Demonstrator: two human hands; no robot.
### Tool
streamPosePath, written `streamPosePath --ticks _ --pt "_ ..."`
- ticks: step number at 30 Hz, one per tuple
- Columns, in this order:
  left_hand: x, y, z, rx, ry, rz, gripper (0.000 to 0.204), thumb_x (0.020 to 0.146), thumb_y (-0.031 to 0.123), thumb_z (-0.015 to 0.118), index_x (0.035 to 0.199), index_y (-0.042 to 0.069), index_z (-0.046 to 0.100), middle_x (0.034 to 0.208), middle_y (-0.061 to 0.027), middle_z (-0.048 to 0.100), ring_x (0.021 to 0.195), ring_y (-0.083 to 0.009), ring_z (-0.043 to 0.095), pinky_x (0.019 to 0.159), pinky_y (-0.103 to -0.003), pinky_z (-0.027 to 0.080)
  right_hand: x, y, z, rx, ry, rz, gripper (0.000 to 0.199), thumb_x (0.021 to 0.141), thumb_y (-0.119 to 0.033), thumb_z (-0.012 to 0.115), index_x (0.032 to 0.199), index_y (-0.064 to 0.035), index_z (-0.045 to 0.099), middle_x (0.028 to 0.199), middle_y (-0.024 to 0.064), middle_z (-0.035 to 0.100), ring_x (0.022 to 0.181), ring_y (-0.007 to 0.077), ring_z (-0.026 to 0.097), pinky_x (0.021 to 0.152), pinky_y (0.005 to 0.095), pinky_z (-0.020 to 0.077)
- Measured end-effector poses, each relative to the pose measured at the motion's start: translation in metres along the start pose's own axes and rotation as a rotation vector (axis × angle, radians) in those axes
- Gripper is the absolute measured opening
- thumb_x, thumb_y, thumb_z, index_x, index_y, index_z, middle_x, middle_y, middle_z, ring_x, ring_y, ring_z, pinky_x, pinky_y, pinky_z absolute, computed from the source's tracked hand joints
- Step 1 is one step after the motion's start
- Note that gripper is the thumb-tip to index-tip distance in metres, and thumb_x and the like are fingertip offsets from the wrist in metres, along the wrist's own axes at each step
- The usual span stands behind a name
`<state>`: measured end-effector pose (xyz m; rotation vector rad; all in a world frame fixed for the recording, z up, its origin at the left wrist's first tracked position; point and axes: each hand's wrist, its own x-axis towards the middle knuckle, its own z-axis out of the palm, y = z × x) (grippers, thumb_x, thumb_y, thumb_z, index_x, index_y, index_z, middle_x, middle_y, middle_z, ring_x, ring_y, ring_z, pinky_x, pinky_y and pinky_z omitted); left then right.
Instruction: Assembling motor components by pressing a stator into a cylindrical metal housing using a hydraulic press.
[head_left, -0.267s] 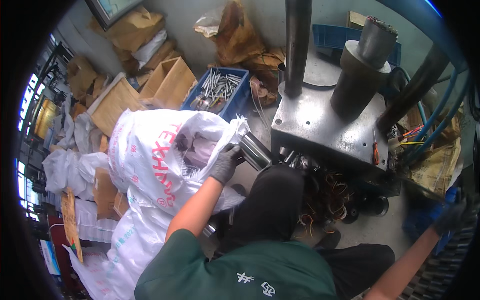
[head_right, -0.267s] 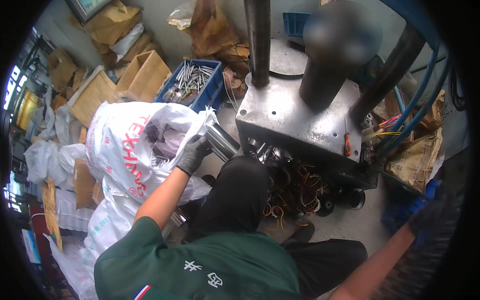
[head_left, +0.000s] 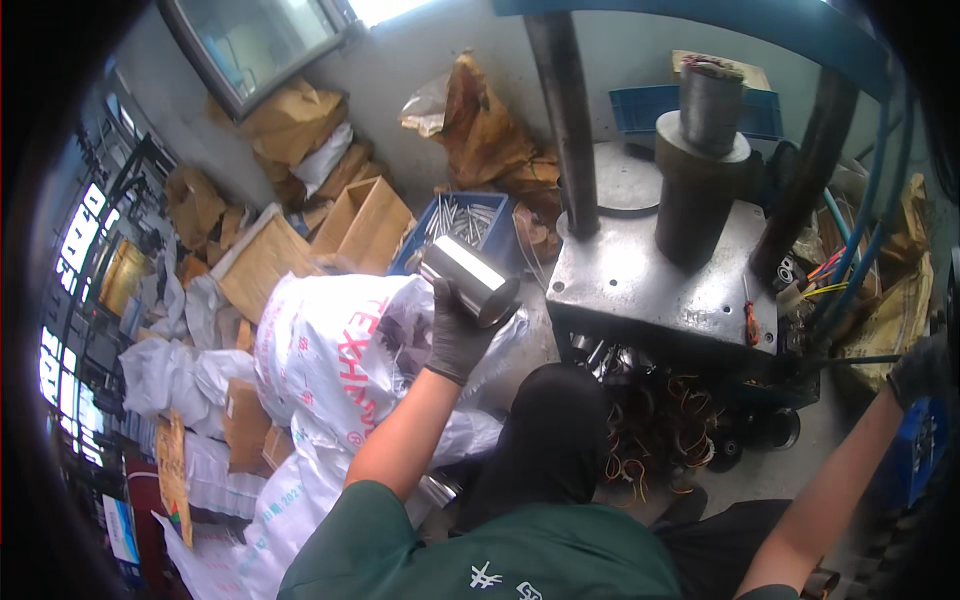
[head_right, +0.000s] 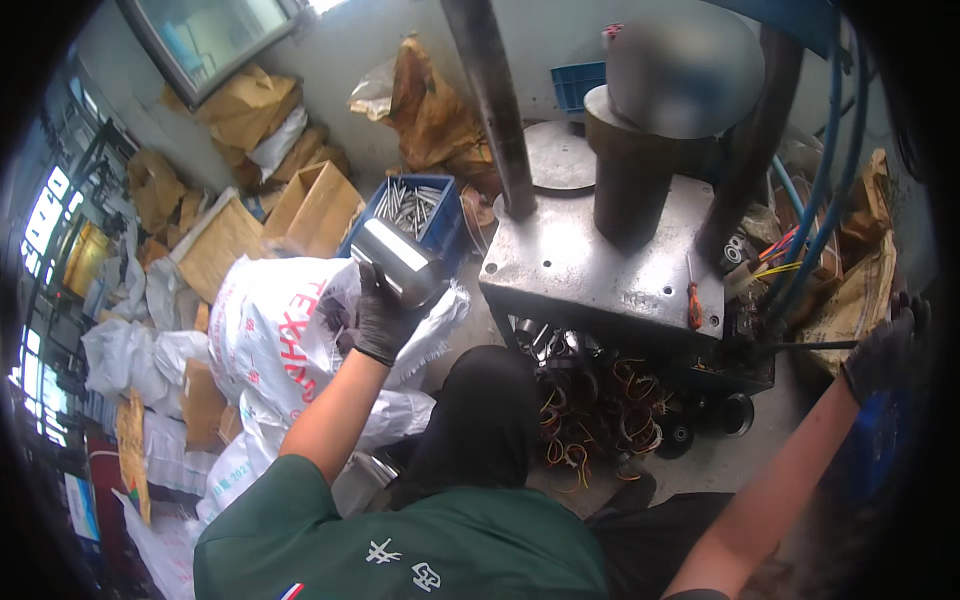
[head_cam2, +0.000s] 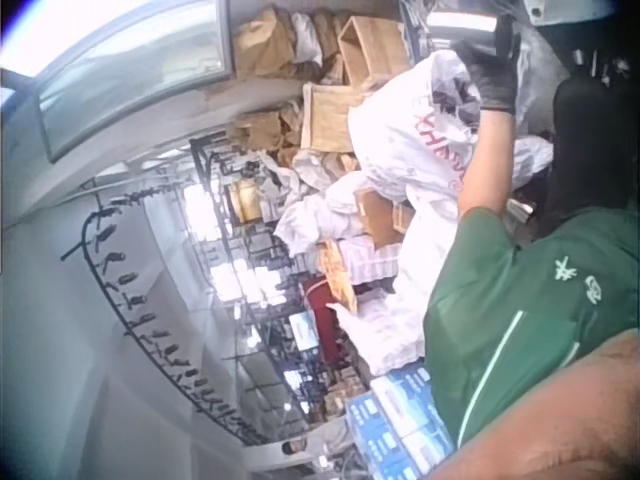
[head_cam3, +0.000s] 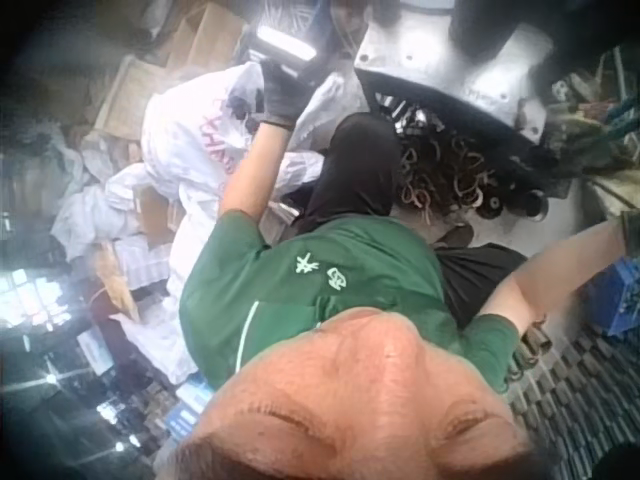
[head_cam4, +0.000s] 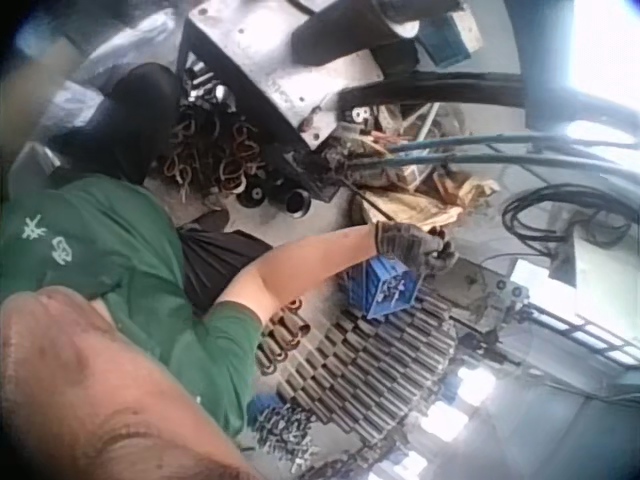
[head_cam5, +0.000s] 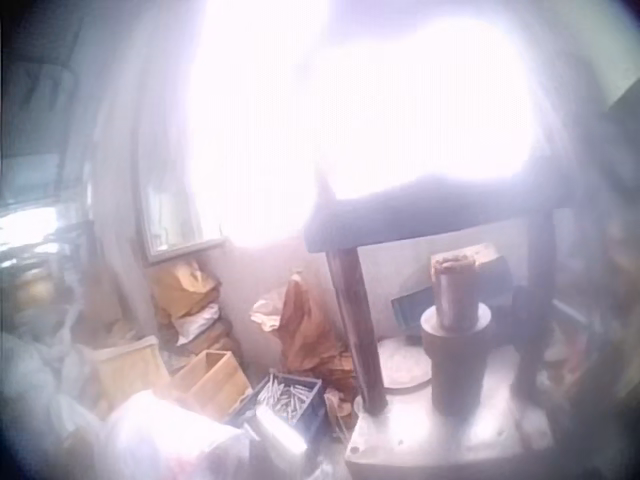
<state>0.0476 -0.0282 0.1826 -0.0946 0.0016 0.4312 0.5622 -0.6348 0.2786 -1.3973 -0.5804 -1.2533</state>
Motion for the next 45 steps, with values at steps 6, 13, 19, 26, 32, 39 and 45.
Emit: streamPosePath --ticks 6,13,19,26,32,39,45 --pt "0.062 -0.059 0.042 0.449 -0.076 0.003 0.092 0.077 0.058 0.084 0.149 0.016 0.048 0.148 -0.0122 0.055 0.139 -0.0322 0.052 0.12 -0.053 0.038 -0.02 -0.071 0.049 -0.174 0.143 0.038 0.025 0.1 -0.002 0.06 0.124 0.002 0.068 0.114 0.0107 0.075 0.1 0.0187 0.074 0.09 0.0281 0.0589" --pt "0.108 -0.154 0.131 0.808 -0.255 0.095 0.07 0.095 0.054 0.066 0.144 0.007 0.048 0.14 -0.0161 0.059 0.132 -0.0343 0.055 0.117 -0.053 0.041 -0.031 -0.105 0.063 -0.091 0.166 0.182 0.03 0.095 0.008 0.057 0.121 -0.0006 0.07 0.113 0.0087 0.074 0.097 0.0172 0.073 0.091 0.0284 0.0579" --pt "0.164 -0.192 0.167 0.969 -0.354 0.257 0.061 0.097 0.041 0.072 0.141 0.005 0.05 0.138 -0.0132 0.061 0.13 -0.0308 0.058 0.11 -0.049 0.049 -0.024 -0.124 0.068 0.046 0.232 0.283 0.034 0.096 0.01 0.053 0.126 0.0025 0.067 0.119 0.0105 0.07 0.103 0.0181 0.07 0.095 0.0301 0.0567" --pt "0.172 -0.252 0.222 2.363 -0.923 1.482 0.094 0.071 0.019 0.096 0.148 0.004 0.044 0.131 -0.0104 0.06 0.123 -0.0244 0.063 0.108 -0.04 0.054 -0.027 -0.124 0.064 0.052 0.21 0.25 0.036 0.093 0.007 0.053 0.126 0.0031 0.066 0.118 0.0121 0.07 0.101 0.0197 0.072 0.095 0.0328 0.0568" --pt "0.227 -0.245 0.212 1.996 -1.071 1.105 0.091 0.075 0.025 0.094 0.147 0.005 0.041 0.132 -0.0135 0.06 0.122 -0.0257 0.062 0.105 -0.037 0.054 -0.027 -0.13 0.068 0.053 0.214 0.226 0.037 0.092 0.008 0.052 0.125 0.0031 0.066 0.116 0.0116 0.07 0.099 0.0191 0.07 0.093 0.0334 0.0573" --pt "0.267 -0.25 0.237 2.25 -0.83 1.131 0.094 0.074 0.016 0.091 0.149 0.003 0.036 0.137 -0.0126 0.056 0.126 -0.0222 0.058 0.108 -0.034 0.051 -0.03 -0.121 0.065 0.061 0.209 0.196 0.038 0.09 0.011 0.053 0.124 0.0024 0.067 0.114 0.0101 0.068 0.096 0.019 0.069 0.09 0.0331 0.0572" --pt "0.285 -0.247 0.255 2.145 -0.787 1.026 0.095 0.07 0.013 0.091 0.146 0.002 0.036 0.134 -0.0136 0.057 0.123 -0.0228 0.059 0.105 -0.034 0.053 -0.029 -0.121 0.067 0.038 0.214 0.162 0.036 0.09 0.011 0.054 0.122 0.0011 0.068 0.111 0.0104 0.069 0.094 0.019 0.07 0.088 0.033 0.0576"
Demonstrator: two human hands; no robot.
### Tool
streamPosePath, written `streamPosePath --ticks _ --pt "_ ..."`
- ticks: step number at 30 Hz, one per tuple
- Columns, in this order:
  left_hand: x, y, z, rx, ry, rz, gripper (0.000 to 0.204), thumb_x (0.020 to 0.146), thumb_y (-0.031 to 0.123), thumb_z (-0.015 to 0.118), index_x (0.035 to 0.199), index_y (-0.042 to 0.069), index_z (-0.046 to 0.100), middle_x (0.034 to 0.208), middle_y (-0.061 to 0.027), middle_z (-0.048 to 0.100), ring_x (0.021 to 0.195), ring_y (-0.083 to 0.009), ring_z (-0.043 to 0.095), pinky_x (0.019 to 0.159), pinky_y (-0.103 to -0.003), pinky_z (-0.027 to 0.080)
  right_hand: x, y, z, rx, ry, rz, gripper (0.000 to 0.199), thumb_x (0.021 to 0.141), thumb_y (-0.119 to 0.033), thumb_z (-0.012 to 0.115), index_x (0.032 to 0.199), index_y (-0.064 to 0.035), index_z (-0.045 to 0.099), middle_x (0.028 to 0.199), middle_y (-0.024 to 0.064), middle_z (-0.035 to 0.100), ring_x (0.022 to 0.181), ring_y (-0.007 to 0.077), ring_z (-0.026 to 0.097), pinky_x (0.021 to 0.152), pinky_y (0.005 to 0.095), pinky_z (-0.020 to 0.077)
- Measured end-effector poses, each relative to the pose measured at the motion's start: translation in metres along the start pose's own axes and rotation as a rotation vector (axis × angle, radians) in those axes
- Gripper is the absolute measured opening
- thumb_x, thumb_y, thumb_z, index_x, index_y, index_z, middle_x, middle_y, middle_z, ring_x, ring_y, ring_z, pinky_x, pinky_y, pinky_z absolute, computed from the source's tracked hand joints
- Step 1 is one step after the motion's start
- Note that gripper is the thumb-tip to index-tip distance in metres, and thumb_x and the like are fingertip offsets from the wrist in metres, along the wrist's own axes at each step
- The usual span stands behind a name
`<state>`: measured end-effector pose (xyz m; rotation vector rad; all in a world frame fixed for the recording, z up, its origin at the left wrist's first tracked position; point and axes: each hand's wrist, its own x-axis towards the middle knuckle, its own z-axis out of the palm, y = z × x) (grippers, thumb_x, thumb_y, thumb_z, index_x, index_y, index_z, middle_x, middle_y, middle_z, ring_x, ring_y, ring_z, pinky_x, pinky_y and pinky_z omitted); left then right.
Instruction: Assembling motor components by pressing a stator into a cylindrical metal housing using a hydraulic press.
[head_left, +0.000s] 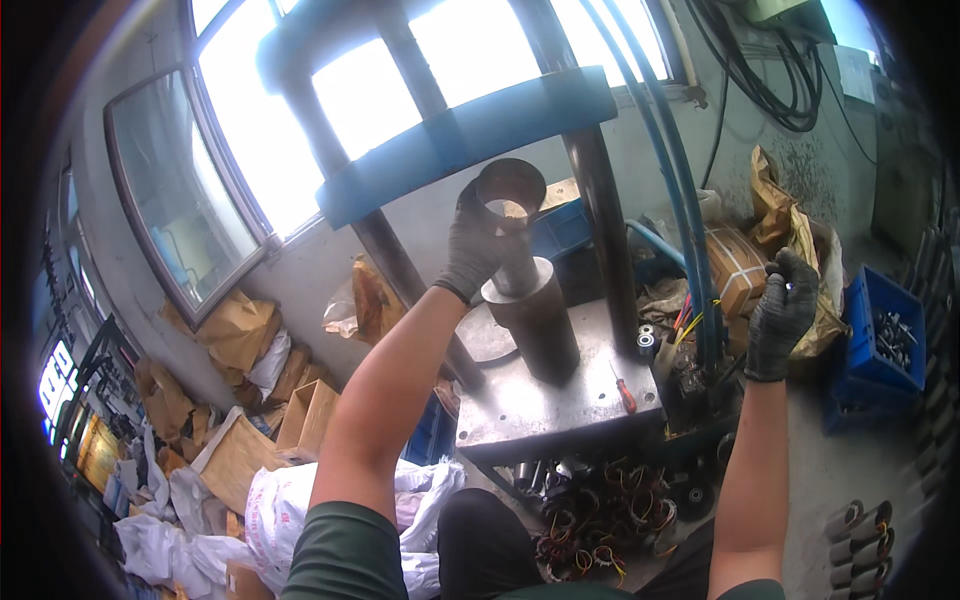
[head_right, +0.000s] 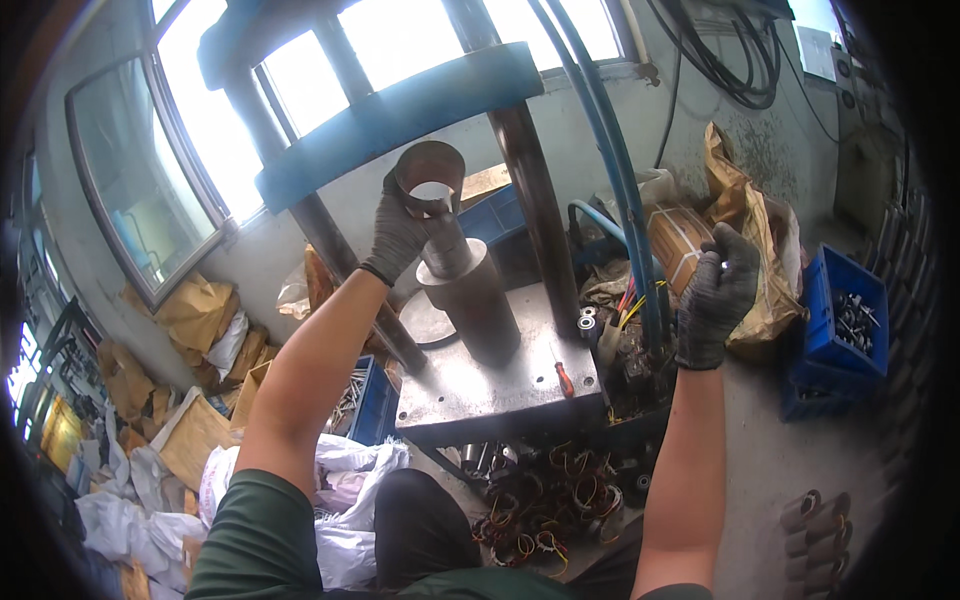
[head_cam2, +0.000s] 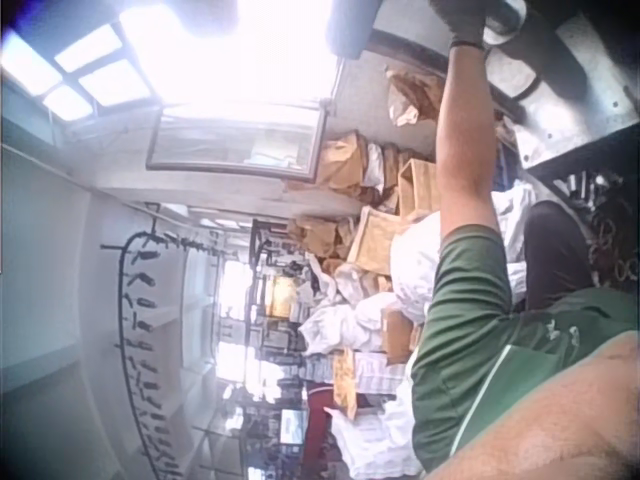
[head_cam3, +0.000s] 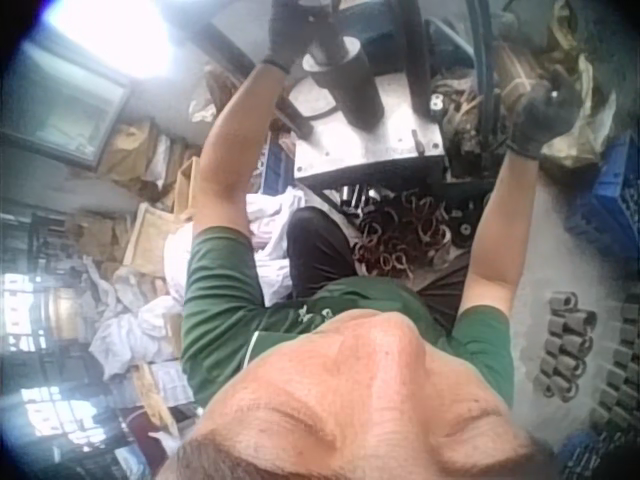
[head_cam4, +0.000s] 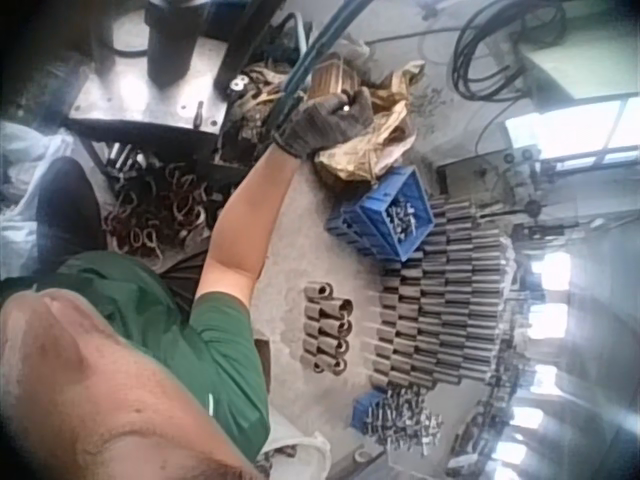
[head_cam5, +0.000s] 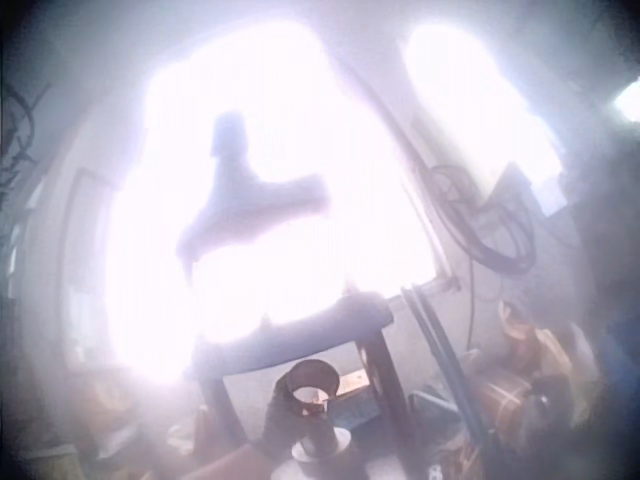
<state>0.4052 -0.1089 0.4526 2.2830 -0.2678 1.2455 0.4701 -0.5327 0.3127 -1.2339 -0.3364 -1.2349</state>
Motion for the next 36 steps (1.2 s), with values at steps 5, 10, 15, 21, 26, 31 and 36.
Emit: streamPosePath --ticks 5,10,15,21,26,31,36 --pt "0.014 0.006 -0.002 -0.062 -0.035 -0.157 0.085 0.072 0.012 0.089 0.14 0.001 0.039 0.13 -0.015 0.059 0.117 -0.0238 0.062 0.096 -0.035 0.057 0.002 -0.005 -0.001 -0.023 0.011 0.013 0.032 0.09 0.009 0.056 0.118 0.0023 0.07 0.108 0.0112 0.071 0.092 0.0201 0.071 0.088 0.033 0.0579" --pt "0.018 0.005 -0.006 -0.302 0.136 -0.307 0.06 0.082 0.006 0.081 0.13 -0.001 0.044 0.114 -0.0161 0.063 0.098 -0.0245 0.07 0.076 -0.039 0.063 0.017 -0.012 -0.016 -0.128 -0.044 0.145 0.026 0.092 0.003 0.061 0.116 0.0022 0.072 0.108 0.0122 0.076 0.099 0.0212 0.073 0.093 0.0324 0.0569" --pt "0.019 0.004 -0.009 -0.703 0.234 -0.55 0.057 0.083 0.007 0.083 0.124 0.0 0.044 0.11 -0.0193 0.063 0.092 -0.0298 0.072 0.075 -0.042 0.067 0.035 -0.044 -0.028 -0.389 -0.254 0.145 0.021 0.096 -0.012 0.067 0.111 0.0007 0.075 0.105 0.0145 0.078 0.098 0.0221 0.073 0.093 0.0346 0.0552" --pt "0.02 -0.007 0.0 -0.605 0.174 -0.53 0.054 0.08 0.013 0.087 0.119 0.002 0.052 0.104 -0.0148 0.067 0.088 -0.0264 0.072 0.075 -0.04 0.065 0.046 -0.04 -0.046 -0.359 -0.423 0.199 0.018 0.097 -0.013 0.067 0.11 -0.0018 0.074 0.1 0.0137 0.077 0.093 0.0229 0.072 0.089 0.0345 0.0545" --pt "0.017 -0.017 0.002 -0.557 0.209 -0.452 0.065 0.076 0.014 0.091 0.122 0.003 0.046 0.109 -0.0164 0.063 0.092 -0.0264 0.071 0.073 -0.04 0.067 0.05 -0.049 -0.051 -0.465 -0.623 0.138 0.015 0.1 -0.009 0.065 0.111 -0.0019 0.073 0.09 0.005 0.071 0.08 0.0102 0.062 0.076 0.0277 0.0521" --pt "0.011 -0.028 0.012 -0.486 0.24 -0.427 0.069 0.076 0.018 0.091 0.126 0.002 0.047 0.113 -0.0171 0.064 0.098 -0.0257 0.069 0.079 -0.04 0.064 0.049 -0.075 -0.052 -0.522 -0.711 0.102 0.017 0.101 -0.014 0.066 0.108 -0.0002 0.072 0.089 0.0095 0.072 0.078 0.0152 0.065 0.076 0.0318 0.0528" --pt "-0.028 -0.057 0.029 -0.348 0.317 -0.292 0.073 0.081 0.025 0.089 0.134 -0.002 0.048 0.117 -0.0157 0.065 0.099 -0.0221 0.068 0.086 -0.037 0.06 0.037 -0.104 -0.051 -0.517 -0.791 0.2 0.03 0.1 -0.028 0.071 0.107 0.0013 0.073 0.098 0.0183 0.076 0.081 0.0234 0.069 0.079 0.0363 0.0551"
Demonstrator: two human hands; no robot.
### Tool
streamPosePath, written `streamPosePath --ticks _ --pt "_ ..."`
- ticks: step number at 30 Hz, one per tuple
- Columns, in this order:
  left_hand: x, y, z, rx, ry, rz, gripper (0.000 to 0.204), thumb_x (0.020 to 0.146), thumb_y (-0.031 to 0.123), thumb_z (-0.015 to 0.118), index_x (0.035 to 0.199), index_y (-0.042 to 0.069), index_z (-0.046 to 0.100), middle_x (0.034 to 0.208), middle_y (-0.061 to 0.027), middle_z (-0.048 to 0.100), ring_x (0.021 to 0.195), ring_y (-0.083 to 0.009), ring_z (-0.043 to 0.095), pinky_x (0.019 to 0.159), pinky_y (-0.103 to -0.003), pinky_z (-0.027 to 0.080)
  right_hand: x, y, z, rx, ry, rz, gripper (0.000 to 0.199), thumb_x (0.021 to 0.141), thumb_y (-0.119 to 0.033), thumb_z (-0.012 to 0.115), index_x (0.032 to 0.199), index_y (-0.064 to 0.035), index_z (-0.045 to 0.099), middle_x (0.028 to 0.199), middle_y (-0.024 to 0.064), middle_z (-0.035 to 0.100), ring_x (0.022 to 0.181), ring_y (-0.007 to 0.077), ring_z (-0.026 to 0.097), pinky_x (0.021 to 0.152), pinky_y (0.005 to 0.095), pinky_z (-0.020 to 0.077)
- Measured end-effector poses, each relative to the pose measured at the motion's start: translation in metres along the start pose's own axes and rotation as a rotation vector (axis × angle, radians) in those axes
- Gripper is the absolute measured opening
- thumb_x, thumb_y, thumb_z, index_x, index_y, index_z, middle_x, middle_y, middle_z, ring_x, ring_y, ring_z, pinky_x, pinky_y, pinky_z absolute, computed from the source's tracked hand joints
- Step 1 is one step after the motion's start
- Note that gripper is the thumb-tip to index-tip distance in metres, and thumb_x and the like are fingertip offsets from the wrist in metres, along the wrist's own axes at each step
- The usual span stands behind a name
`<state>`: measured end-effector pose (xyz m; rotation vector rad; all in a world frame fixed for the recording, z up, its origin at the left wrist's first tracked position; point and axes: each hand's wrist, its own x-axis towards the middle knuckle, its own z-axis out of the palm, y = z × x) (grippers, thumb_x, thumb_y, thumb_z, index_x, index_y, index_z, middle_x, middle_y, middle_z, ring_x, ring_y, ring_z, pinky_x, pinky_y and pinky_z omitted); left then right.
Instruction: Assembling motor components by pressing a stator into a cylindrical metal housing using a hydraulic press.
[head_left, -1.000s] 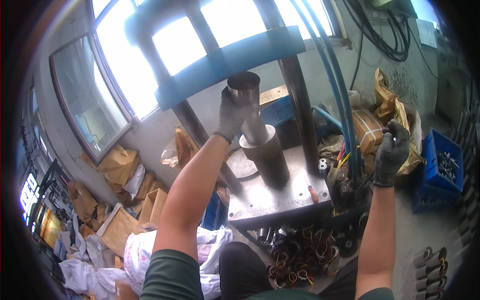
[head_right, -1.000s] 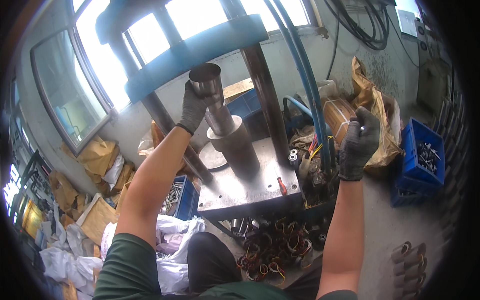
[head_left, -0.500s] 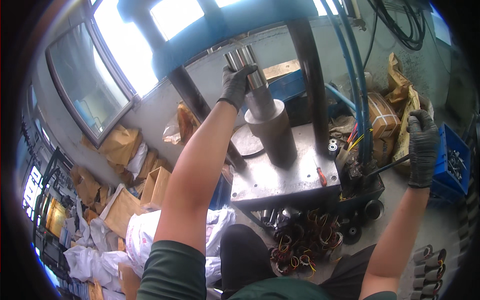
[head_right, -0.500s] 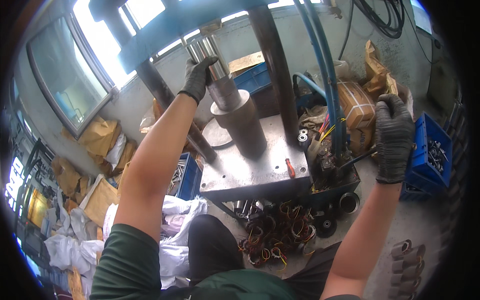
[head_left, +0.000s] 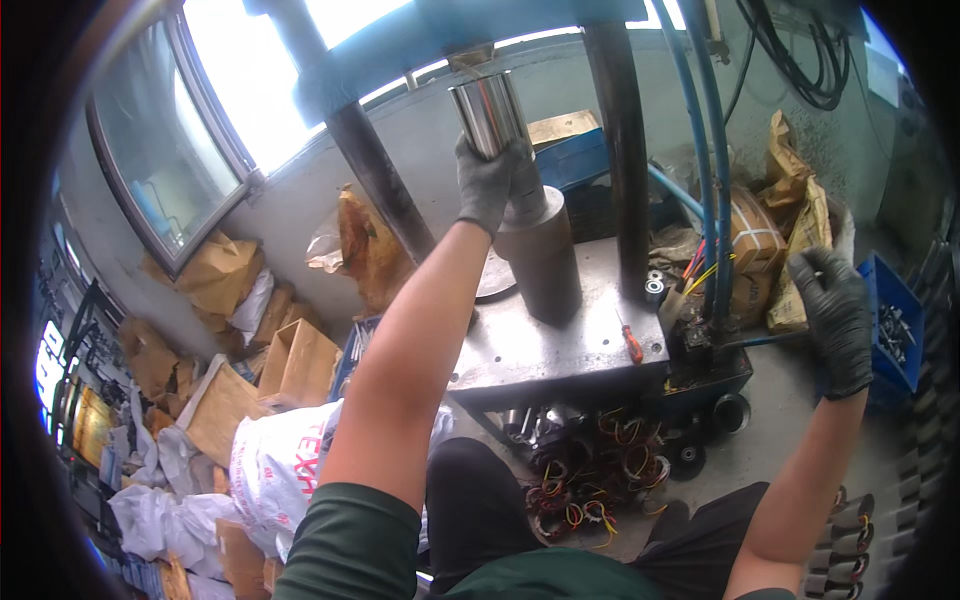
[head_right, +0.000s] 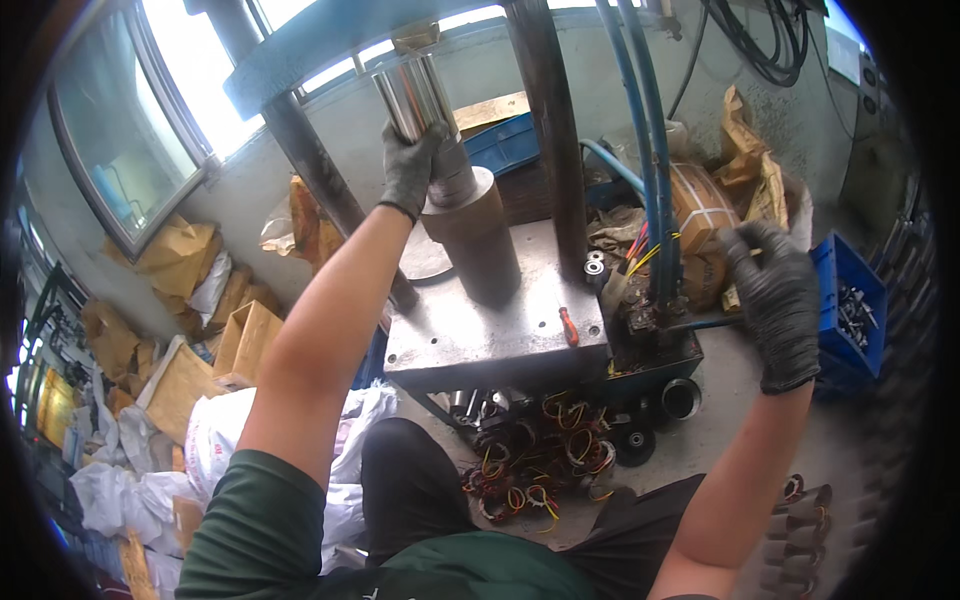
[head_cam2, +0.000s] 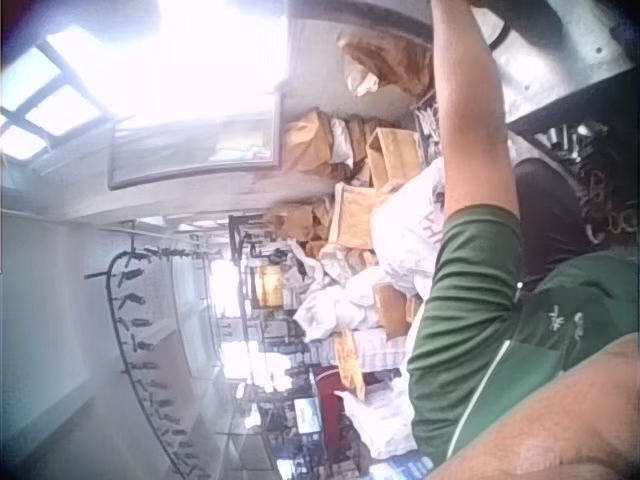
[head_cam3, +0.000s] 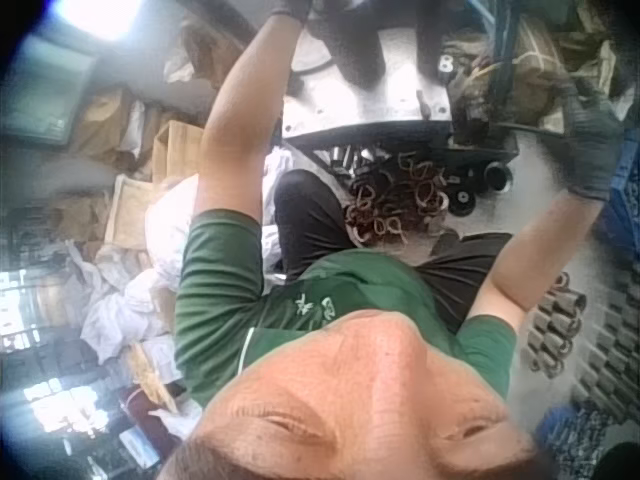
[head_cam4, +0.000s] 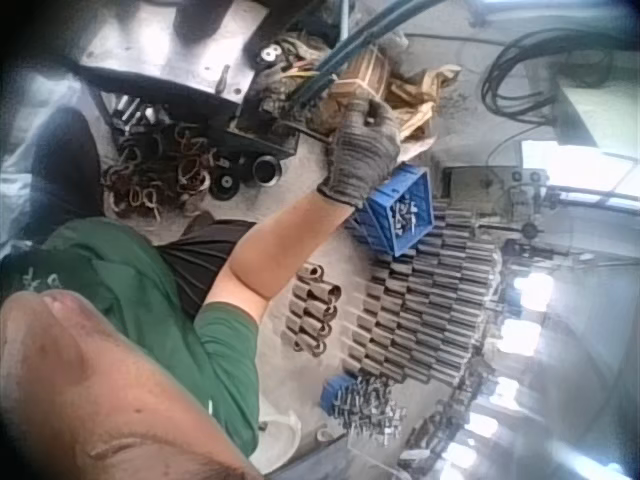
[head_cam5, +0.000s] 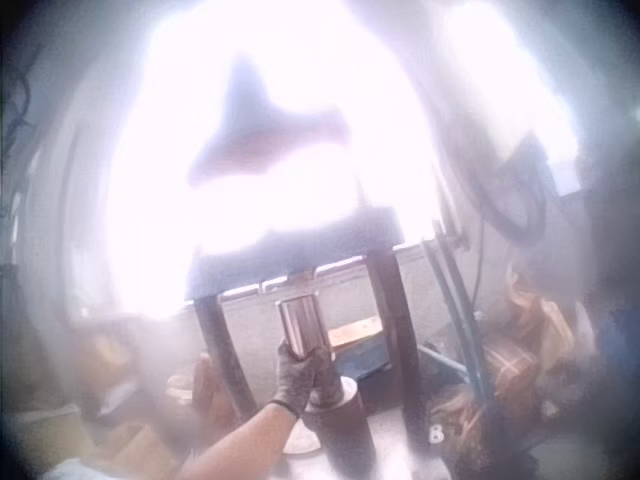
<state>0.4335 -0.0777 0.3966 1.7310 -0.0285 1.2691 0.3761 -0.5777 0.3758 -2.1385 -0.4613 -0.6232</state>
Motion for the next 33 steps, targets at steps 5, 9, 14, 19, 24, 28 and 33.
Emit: streamPosePath --ticks 5,9,14,19,24,28,33 --pt "-0.035 -0.013 0.002 -0.176 -0.068 -0.232 0.072 0.08 0.022 0.09 0.136 0.005 0.049 0.119 -0.0105 0.066 0.109 -0.019 0.066 0.093 -0.034 0.057 -0.036 0.005 -0.027 -0.311 -0.146 -0.24 0.026 0.092 -0.02 0.073 0.109 -0.001 0.073 0.105 0.021 0.073 0.091 0.0363 0.072 0.081 0.0417 0.0581" --pt "-0.032 -0.019 -0.011 -0.298 -0.094 -0.295 0.074 0.08 0.02 0.089 0.139 0.006 0.047 0.121 -0.01 0.066 0.108 -0.0177 0.065 0.095 -0.031 0.055 -0.091 0.01 -0.057 -0.36 -0.698 -0.408 0.023 0.087 -0.021 0.07 0.105 -0.0074 0.075 0.1 0.0176 0.074 0.089 0.0383 0.072 0.081 0.0442 0.0597" --pt "-0.027 -0.02 -0.011 -0.29 -0.156 -0.311 0.077 0.076 0.018 0.091 0.138 0.006 0.048 0.12 -0.0092 0.066 0.106 -0.0182 0.066 0.095 -0.032 0.056 -0.155 0.018 -0.064 -0.568 -0.948 -0.255 0.023 0.086 -0.029 0.066 0.095 -0.0105 0.077 0.088 0.0158 0.073 0.082 0.0367 0.073 0.077 0.0473 0.0592" --pt "-0.032 -0.003 -0.008 -0.335 -0.112 -0.347 0.076 0.074 0.012 0.09 0.137 0.004 0.05 0.12 -0.01 0.067 0.108 -0.0196 0.066 0.097 -0.032 0.056 -0.189 0.016 -0.048 -0.616 -0.792 -0.22 0.02 0.082 -0.029 0.069 0.081 -0.0096 0.074 0.081 0.017 0.07 0.073 0.0378 0.07 0.068 0.0467 0.0573" --pt "-0.03 -0.001 -0.009 -0.271 -0.117 -0.368 0.076 0.074 0.01 0.09 0.138 0.004 0.05 0.121 -0.0102 0.066 0.111 -0.0208 0.066 0.101 -0.032 0.055 -0.201 0.011 -0.039 -0.687 -0.649 -0.147 0.021 0.077 -0.028 0.074 0.07 -0.009 0.071 0.072 0.0174 0.067 0.07 0.0378 0.069 0.065 0.0459 0.0556" --pt "-0.028 -0.011 -0.009 -0.147 -0.096 -0.348 0.075 0.075 0.011 0.09 0.138 0.004 0.05 0.123 -0.0103 0.066 0.111 -0.0208 0.066 0.103 -0.033 0.054 -0.199 0.023 -0.039 -0.716 -0.639 -0.197 0.021 0.076 -0.027 0.076 0.068 -0.0093 0.07 0.069 0.0177 0.065 0.068 0.0386 0.067 0.062 0.0464 0.0539" --pt "-0.023 -0.028 -0.015 -0.283 -0.132 -0.304 0.086 0.066 0.024 0.096 0.14 0.008 0.054 0.123 -0.0086 0.069 0.113 -0.0196 0.066 0.103 -0.033 0.053 -0.192 0.017 -0.041 -0.684 -0.665 -0.154 0.026 0.082 -0.027 0.076 0.068 -0.0082 0.064 0.071 0.018 0.064 0.071 0.0408 0.065 0.065 0.0504 0.0504"
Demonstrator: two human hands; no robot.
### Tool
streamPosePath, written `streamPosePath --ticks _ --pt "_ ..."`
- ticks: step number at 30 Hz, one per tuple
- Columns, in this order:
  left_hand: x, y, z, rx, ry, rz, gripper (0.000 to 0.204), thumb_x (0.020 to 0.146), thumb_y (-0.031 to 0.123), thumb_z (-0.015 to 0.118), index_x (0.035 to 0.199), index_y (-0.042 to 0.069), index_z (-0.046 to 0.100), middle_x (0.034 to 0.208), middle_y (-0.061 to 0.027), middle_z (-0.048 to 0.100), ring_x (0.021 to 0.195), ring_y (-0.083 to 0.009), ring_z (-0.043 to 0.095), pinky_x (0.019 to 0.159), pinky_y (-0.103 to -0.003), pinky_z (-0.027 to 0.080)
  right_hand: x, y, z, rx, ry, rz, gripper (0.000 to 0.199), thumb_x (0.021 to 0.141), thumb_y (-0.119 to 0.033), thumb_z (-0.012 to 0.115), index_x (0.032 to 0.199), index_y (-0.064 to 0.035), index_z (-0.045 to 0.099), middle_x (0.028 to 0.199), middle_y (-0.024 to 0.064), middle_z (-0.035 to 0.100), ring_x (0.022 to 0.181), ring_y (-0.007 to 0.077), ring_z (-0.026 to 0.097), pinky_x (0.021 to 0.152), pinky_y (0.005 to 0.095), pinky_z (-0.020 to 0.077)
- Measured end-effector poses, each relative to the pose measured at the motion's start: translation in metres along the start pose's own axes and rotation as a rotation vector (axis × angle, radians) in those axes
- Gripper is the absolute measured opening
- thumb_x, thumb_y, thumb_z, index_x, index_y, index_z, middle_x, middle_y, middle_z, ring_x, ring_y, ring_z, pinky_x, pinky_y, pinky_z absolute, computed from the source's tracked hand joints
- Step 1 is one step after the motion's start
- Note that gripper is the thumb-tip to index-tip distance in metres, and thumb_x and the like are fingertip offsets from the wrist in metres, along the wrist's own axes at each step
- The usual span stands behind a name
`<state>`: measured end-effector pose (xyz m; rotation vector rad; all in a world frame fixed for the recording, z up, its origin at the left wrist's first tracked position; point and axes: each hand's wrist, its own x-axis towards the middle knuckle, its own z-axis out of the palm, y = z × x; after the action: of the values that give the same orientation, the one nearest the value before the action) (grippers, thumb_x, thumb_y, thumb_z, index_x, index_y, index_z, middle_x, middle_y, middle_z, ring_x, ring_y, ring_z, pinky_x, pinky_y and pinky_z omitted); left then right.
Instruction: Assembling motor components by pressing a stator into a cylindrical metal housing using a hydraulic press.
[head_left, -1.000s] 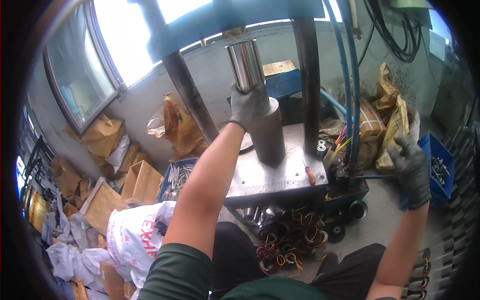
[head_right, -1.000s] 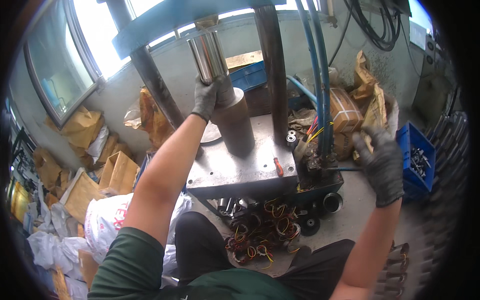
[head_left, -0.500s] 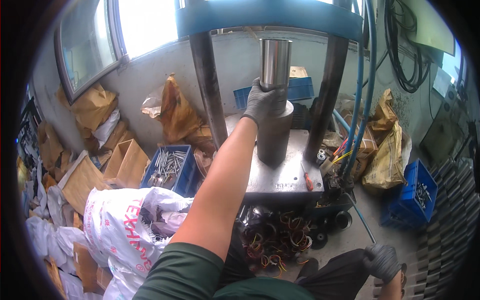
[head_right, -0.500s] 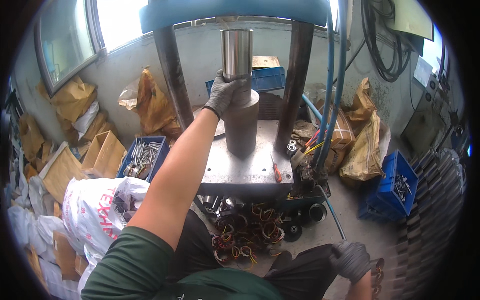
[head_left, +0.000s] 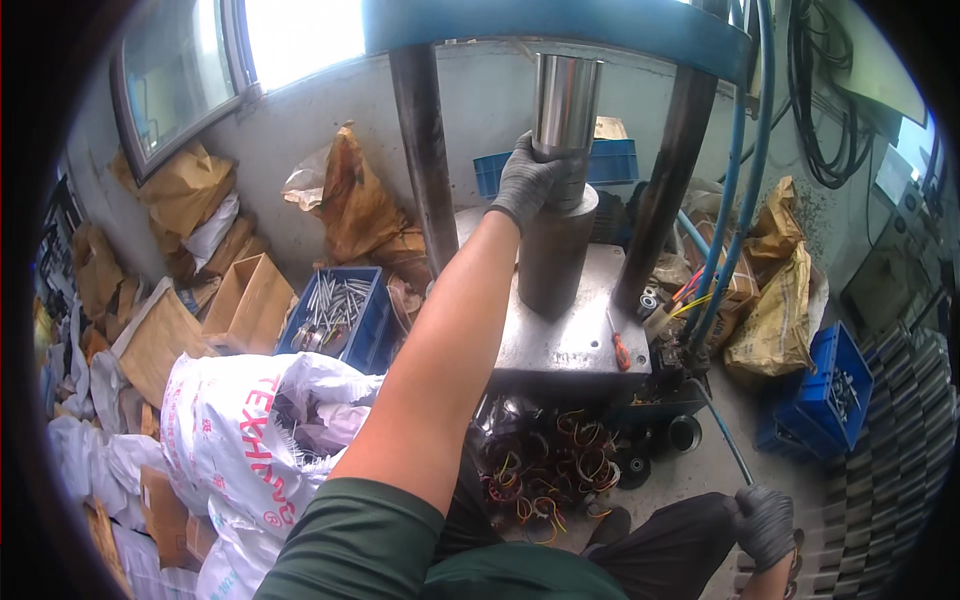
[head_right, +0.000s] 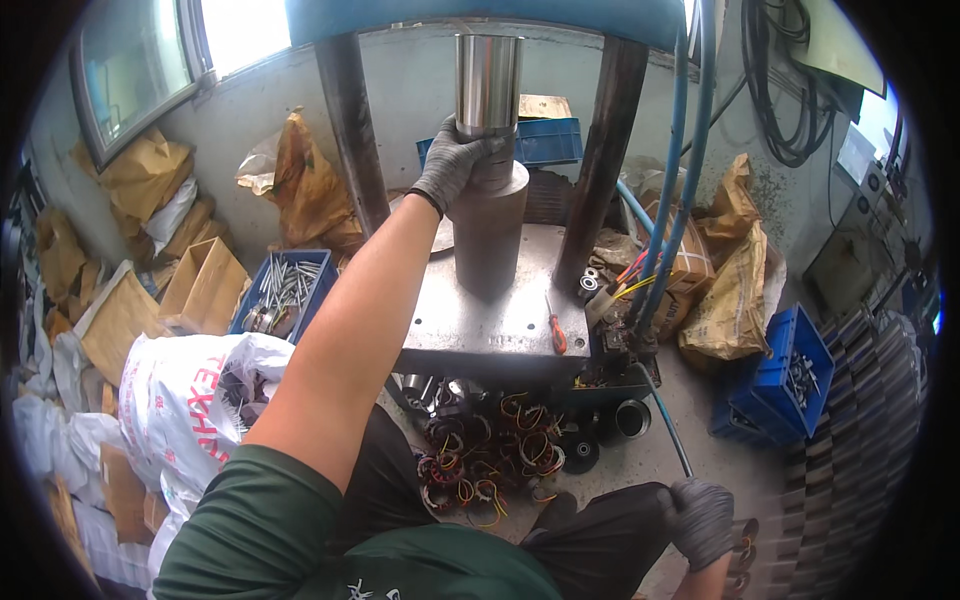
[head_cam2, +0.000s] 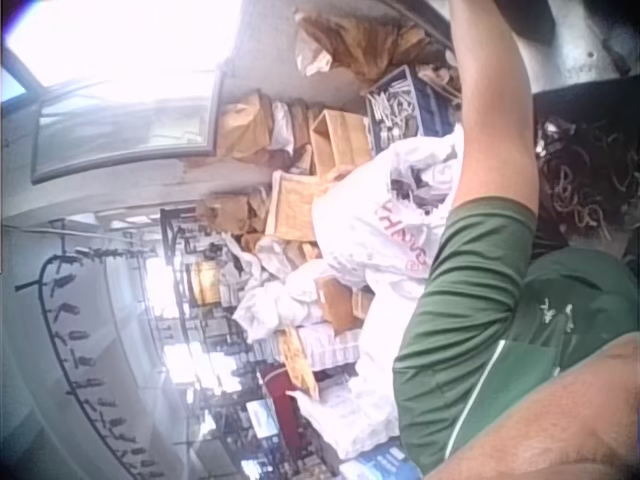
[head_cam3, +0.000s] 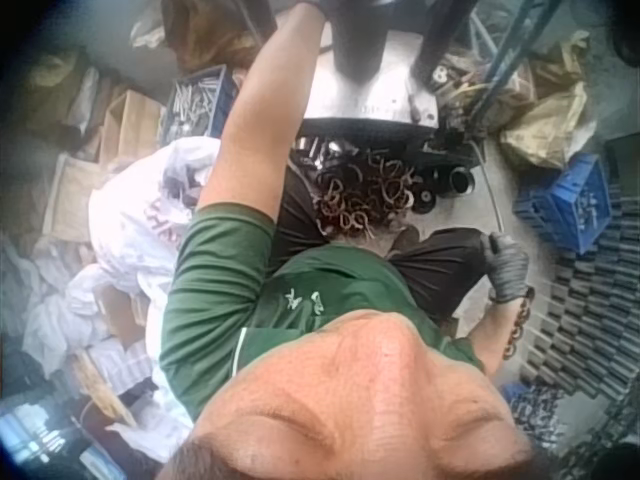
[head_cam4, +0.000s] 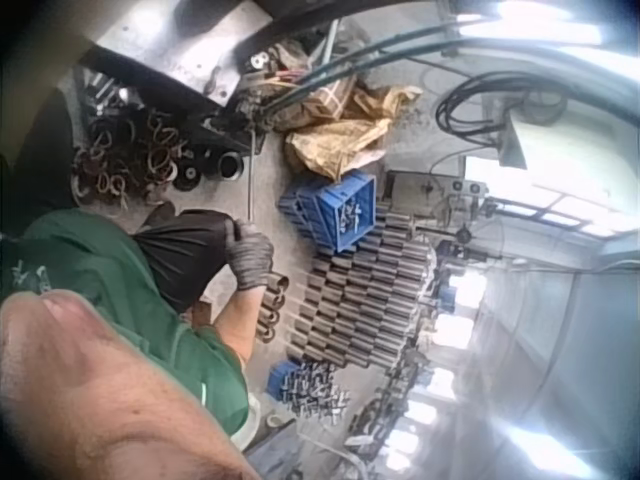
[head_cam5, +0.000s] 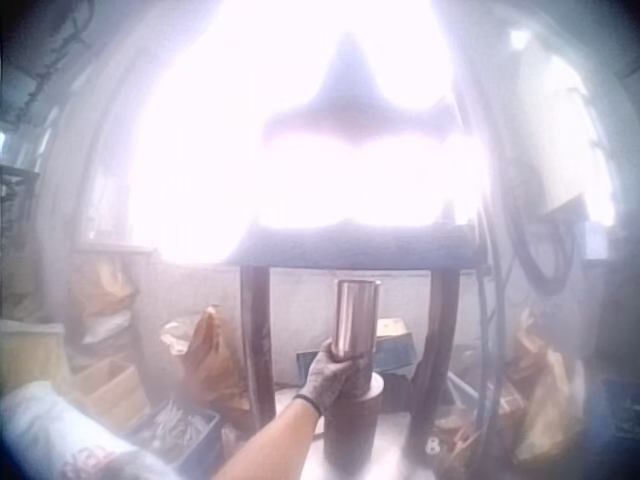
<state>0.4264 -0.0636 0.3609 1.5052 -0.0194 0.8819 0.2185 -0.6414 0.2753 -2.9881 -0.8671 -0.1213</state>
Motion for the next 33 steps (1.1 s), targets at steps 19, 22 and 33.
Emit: streamPosePath --ticks 19,22,33 --pt "-0.001 0.001 0.008 0.021 -0.024 -0.022 0.079 0.078 0.019 0.093 0.142 0.003 0.049 0.127 -0.01 0.066 0.117 -0.0208 0.064 0.105 -0.034 0.053 0.0 0.006 -0.009 0.101 0.006 -0.103 0.007 0.071 -0.013 0.072 0.077 -0.0103 0.073 0.078 0.0138 0.068 0.075 0.0371 0.068 0.069 0.0465 0.055" --pt "0.002 0.0 0.008 -0.52 -0.05 -0.089 0.081 0.077 0.021 0.094 0.142 0.004 0.049 0.127 -0.0105 0.066 0.118 -0.0219 0.064 0.105 -0.035 0.053 -0.001 0.007 -0.005 0.087 0.038 -0.101 0.006 0.072 -0.014 0.073 0.076 -0.0099 0.07 0.075 0.0142 0.065 0.074 0.0375 0.066 0.067 0.0477 0.0533" --pt "-0.018 0.027 0.022 -0.59 -0.001 -0.137 0.046 0.095 0.024 0.071 0.134 0.005 0.057 0.13 -0.0141 0.059 0.122 -0.0308 0.059 0.103 -0.046 0.058 0.004 -0.001 -0.01 0.176 0.075 -0.046 0.009 0.072 -0.013 0.073 0.079 -0.0074 0.072 0.087 0.0148 0.071 0.08 0.0372 0.068 0.071 0.0451 0.0546"
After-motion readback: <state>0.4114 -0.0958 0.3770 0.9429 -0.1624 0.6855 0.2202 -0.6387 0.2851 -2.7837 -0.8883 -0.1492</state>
